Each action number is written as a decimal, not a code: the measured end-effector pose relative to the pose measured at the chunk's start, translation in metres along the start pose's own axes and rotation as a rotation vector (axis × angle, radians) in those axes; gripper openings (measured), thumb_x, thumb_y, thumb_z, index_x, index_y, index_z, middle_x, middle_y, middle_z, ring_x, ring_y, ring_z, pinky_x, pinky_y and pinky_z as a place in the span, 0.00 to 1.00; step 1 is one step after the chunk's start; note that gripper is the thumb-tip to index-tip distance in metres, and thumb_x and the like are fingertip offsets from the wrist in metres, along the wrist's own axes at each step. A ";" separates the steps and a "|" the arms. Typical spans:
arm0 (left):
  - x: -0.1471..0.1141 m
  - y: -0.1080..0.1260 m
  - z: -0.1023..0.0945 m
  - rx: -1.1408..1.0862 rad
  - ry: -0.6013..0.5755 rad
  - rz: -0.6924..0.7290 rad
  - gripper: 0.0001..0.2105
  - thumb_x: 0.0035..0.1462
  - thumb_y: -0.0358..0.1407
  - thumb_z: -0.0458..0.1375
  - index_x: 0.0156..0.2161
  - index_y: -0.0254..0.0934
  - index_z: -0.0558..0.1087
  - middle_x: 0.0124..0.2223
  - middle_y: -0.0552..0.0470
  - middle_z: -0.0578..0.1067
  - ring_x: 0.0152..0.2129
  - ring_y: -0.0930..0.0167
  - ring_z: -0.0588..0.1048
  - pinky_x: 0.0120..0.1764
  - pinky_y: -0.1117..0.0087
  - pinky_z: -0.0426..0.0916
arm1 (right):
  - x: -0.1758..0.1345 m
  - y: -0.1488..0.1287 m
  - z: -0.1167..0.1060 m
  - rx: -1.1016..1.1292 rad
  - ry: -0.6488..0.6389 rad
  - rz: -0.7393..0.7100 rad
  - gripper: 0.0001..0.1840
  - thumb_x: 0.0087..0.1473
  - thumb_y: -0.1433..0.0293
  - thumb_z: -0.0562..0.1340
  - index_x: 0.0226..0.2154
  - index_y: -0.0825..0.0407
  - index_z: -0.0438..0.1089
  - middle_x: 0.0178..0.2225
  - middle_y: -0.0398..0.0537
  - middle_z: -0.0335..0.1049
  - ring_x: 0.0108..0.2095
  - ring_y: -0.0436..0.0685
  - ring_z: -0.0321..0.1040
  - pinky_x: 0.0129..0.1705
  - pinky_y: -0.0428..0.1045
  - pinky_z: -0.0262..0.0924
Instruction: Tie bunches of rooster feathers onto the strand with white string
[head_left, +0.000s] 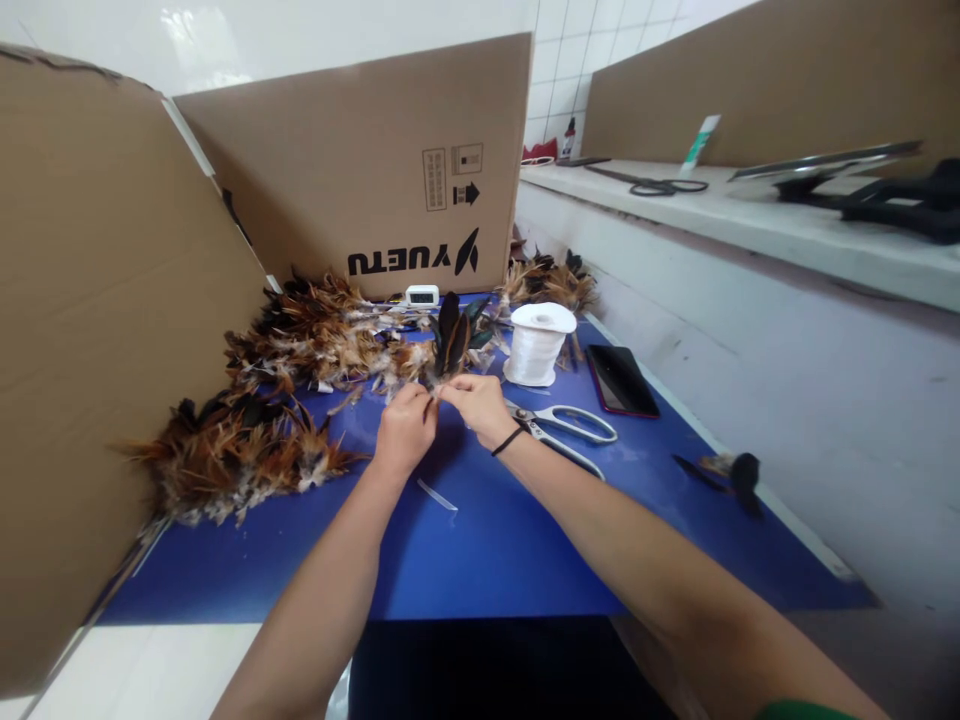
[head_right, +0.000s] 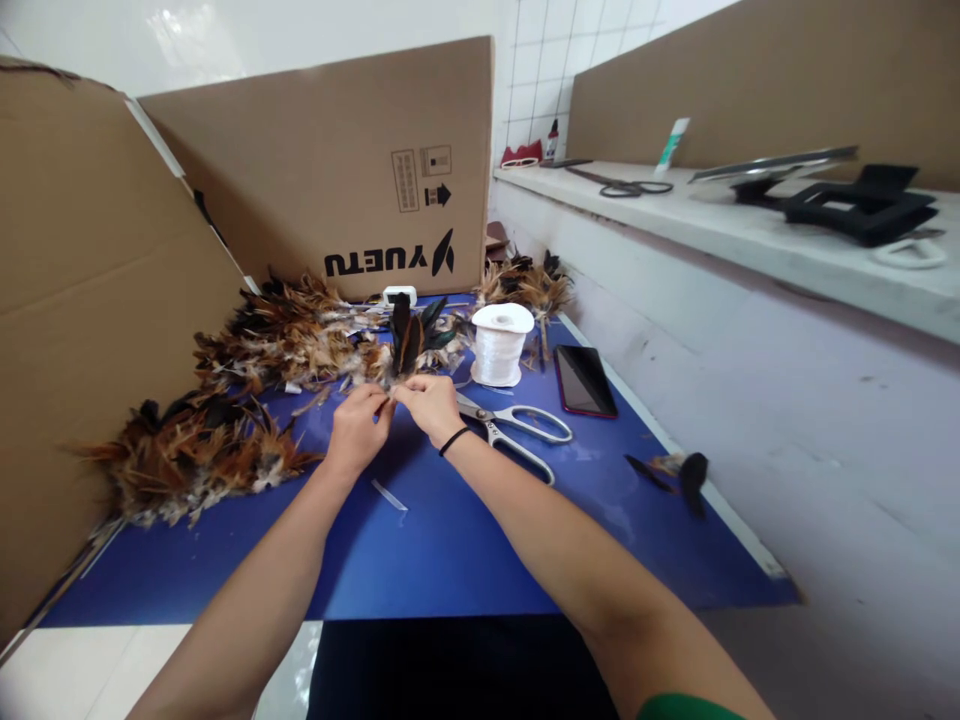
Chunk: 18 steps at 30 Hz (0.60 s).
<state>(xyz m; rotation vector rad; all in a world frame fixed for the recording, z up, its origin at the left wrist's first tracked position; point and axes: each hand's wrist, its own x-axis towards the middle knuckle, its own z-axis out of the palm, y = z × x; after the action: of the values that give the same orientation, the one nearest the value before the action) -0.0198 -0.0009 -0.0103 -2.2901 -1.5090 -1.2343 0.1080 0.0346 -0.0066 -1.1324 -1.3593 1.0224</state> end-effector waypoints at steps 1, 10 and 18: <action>0.001 -0.001 -0.002 -0.100 0.011 -0.044 0.10 0.57 0.32 0.52 0.27 0.34 0.72 0.32 0.48 0.74 0.30 0.71 0.72 0.37 0.71 0.67 | 0.000 -0.002 -0.002 0.038 -0.020 0.027 0.13 0.37 0.62 0.64 0.16 0.55 0.68 0.15 0.37 0.57 0.19 0.45 0.49 0.22 0.44 0.46; 0.005 -0.012 0.002 -0.881 -0.035 -0.611 0.12 0.45 0.33 0.60 0.38 0.34 0.72 0.24 0.55 0.74 0.21 0.73 0.73 0.29 0.71 0.70 | -0.003 -0.014 -0.013 0.192 -0.194 0.224 0.12 0.35 0.64 0.66 0.16 0.54 0.65 0.09 0.31 0.47 0.12 0.41 0.39 0.14 0.44 0.33; 0.007 -0.019 -0.008 -0.424 -0.087 -0.321 0.04 0.49 0.33 0.58 0.27 0.37 0.76 0.21 0.54 0.71 0.19 0.75 0.70 0.27 0.73 0.66 | -0.001 -0.013 -0.018 0.216 -0.245 0.258 0.13 0.36 0.65 0.67 0.16 0.53 0.63 0.08 0.30 0.45 0.10 0.41 0.37 0.13 0.43 0.32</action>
<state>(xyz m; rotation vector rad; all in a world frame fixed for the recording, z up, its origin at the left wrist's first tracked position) -0.0386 0.0094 -0.0065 -2.4406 -1.8543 -1.7019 0.1246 0.0312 0.0074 -1.0622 -1.2738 1.4990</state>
